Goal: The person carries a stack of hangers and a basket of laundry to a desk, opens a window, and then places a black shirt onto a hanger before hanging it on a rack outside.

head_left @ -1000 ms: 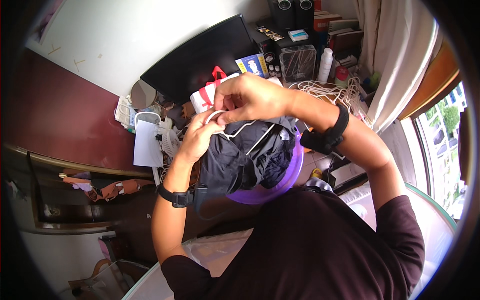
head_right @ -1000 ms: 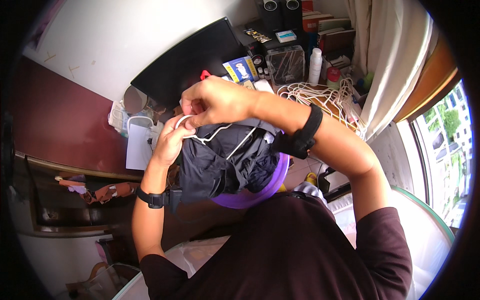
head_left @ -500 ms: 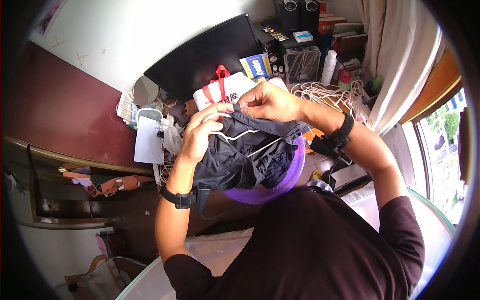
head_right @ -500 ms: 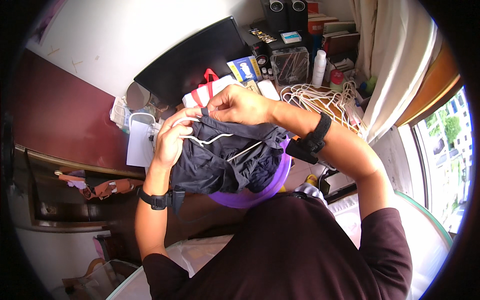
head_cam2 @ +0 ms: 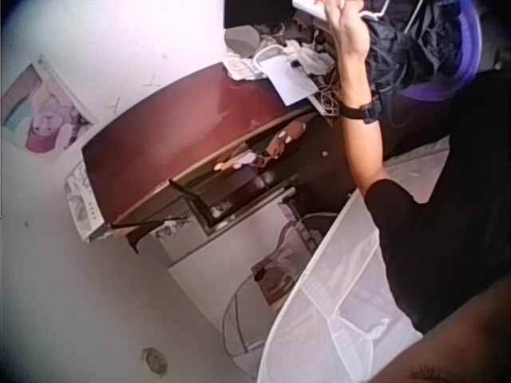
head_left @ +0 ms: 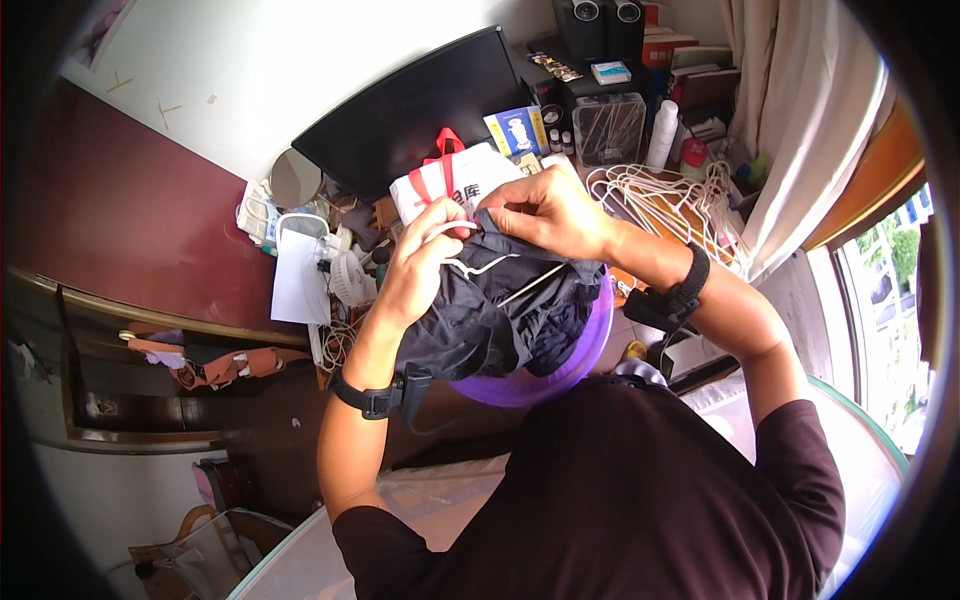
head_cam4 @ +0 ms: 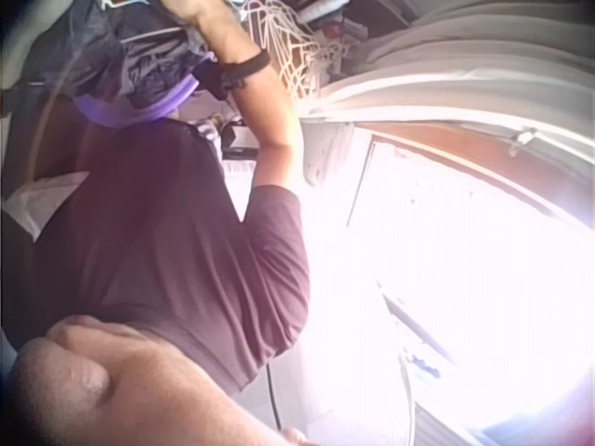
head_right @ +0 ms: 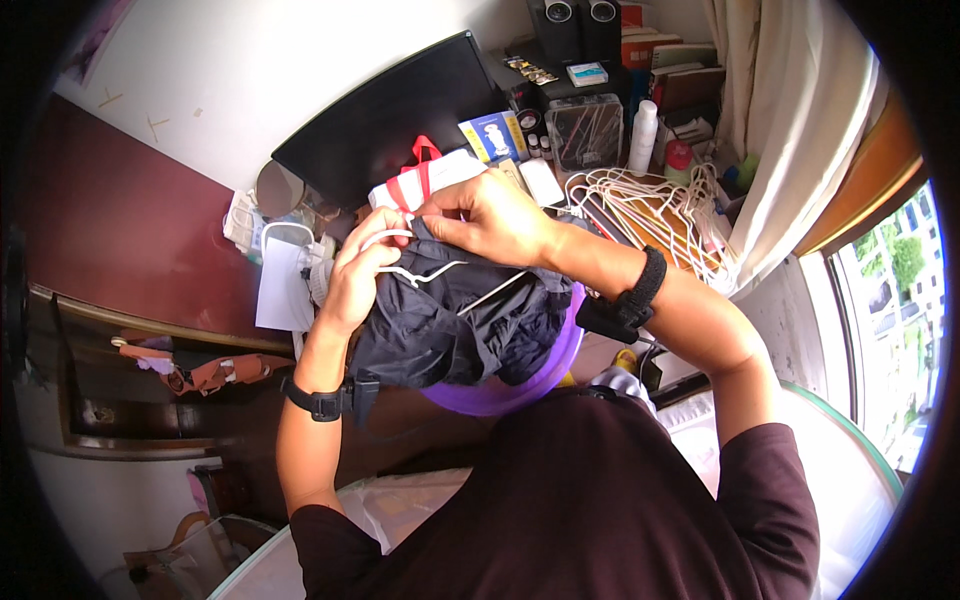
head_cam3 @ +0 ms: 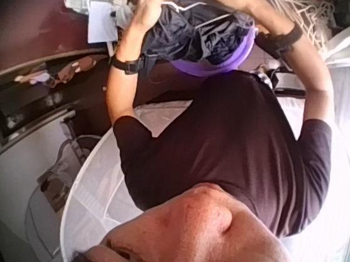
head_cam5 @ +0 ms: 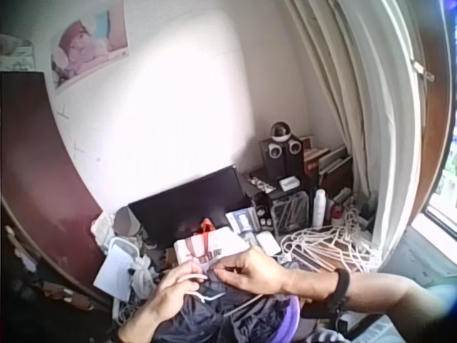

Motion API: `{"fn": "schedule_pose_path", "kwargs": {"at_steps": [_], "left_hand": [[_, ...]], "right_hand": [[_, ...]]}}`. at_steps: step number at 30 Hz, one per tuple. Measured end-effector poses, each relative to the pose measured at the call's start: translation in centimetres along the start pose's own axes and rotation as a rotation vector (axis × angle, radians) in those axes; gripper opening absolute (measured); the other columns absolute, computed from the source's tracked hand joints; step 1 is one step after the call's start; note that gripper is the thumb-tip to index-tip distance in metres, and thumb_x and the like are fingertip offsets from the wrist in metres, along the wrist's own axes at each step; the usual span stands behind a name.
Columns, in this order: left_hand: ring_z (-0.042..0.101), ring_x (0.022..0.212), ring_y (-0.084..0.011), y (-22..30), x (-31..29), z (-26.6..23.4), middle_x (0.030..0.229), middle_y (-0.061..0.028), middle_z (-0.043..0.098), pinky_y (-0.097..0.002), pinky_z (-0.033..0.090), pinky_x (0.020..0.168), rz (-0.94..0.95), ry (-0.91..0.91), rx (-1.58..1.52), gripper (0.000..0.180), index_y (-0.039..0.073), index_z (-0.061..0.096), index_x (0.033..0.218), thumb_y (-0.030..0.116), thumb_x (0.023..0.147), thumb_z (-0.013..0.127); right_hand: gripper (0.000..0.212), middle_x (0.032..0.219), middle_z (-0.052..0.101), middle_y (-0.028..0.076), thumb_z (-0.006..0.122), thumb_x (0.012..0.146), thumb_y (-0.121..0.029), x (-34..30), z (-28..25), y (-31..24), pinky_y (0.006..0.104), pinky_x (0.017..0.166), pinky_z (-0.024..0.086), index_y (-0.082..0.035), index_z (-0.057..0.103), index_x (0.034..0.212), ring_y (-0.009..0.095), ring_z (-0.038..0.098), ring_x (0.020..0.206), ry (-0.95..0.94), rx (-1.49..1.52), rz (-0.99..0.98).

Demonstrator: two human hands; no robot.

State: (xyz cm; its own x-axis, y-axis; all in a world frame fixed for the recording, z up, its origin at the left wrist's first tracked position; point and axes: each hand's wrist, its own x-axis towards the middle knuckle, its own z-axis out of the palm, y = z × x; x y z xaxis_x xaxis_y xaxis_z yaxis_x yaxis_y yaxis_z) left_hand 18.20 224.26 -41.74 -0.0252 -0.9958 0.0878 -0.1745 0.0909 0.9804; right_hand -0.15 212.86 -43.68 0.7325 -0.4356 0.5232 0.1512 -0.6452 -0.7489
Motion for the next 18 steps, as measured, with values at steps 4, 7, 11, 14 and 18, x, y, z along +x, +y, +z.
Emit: {"fn": "schedule_pose_path", "kwargs": {"at_steps": [4, 7, 11, 14, 18], "left_hand": [[0.044, 0.087, -0.0084, -0.4, 0.0, 0.0, 0.089, -0.0004, 0.047, -0.0215, 0.035, 0.081, -0.061, -0.013, 0.050, 0.017, 0.006, 0.048, 0.096, 0.010, 0.079, 0.047], [0.045, 0.089, -0.0084, 0.6, 0.1, 1.7, 0.094, -0.0009, 0.050, -0.0226, 0.036, 0.084, -0.070, 0.019, -0.034, 0.026, 0.005, 0.049, 0.104, 0.012, 0.079, 0.047], [0.048, 0.091, -0.0094, 1.5, -0.1, 1.9, 0.100, -0.0010, 0.053, -0.0230, 0.039, 0.083, -0.140, -0.013, -0.026, 0.042, -0.002, 0.049, 0.118, 0.012, 0.078, 0.049], [0.049, 0.086, -0.0082, 1.6, 0.1, 1.8, 0.095, -0.0009, 0.054, -0.0217, 0.041, 0.075, -0.137, -0.097, 0.043, 0.041, -0.005, 0.052, 0.114, 0.010, 0.076, 0.052], [0.050, 0.067, -0.0083, 0.0, 0.2, 1.5, 0.076, 0.0005, 0.053, -0.0229, 0.041, 0.059, -0.079, 0.005, 0.083, 0.026, -0.004, 0.056, 0.093, 0.010, 0.071, 0.057]], "right_hand": [[0.012, 0.077, 0.070, 0.010, 0.065, 0.086, -0.009, 0.2, -0.1, -0.7, 0.0264, 0.064, 0.052, -0.001, 0.071, 0.092, 0.012, 0.065, 0.069, 0.004, 0.048, 0.079], [0.014, 0.084, 0.069, 0.010, 0.067, 0.084, -0.009, 0.5, -0.2, -0.9, 0.0287, 0.073, 0.051, -0.001, 0.072, 0.093, 0.016, 0.065, 0.079, 0.009, 0.148, 0.142], [0.015, 0.086, 0.067, 0.007, 0.067, 0.083, -0.011, 1.3, -1.0, -2.0, 0.0300, 0.075, 0.049, -0.001, 0.072, 0.093, 0.017, 0.063, 0.081, -0.080, 0.126, 0.018], [0.016, 0.086, 0.065, 0.007, 0.065, 0.083, -0.011, 1.9, -1.1, -1.9, 0.0303, 0.076, 0.048, -0.001, 0.072, 0.093, 0.017, 0.061, 0.080, -0.193, 0.106, 0.017], [0.020, 0.082, 0.066, 0.005, 0.062, 0.080, -0.006, 2.9, -0.6, -3.2, 0.0295, 0.074, 0.048, -0.001, 0.068, 0.098, 0.014, 0.059, 0.076, -0.343, 0.245, 0.222]]}}
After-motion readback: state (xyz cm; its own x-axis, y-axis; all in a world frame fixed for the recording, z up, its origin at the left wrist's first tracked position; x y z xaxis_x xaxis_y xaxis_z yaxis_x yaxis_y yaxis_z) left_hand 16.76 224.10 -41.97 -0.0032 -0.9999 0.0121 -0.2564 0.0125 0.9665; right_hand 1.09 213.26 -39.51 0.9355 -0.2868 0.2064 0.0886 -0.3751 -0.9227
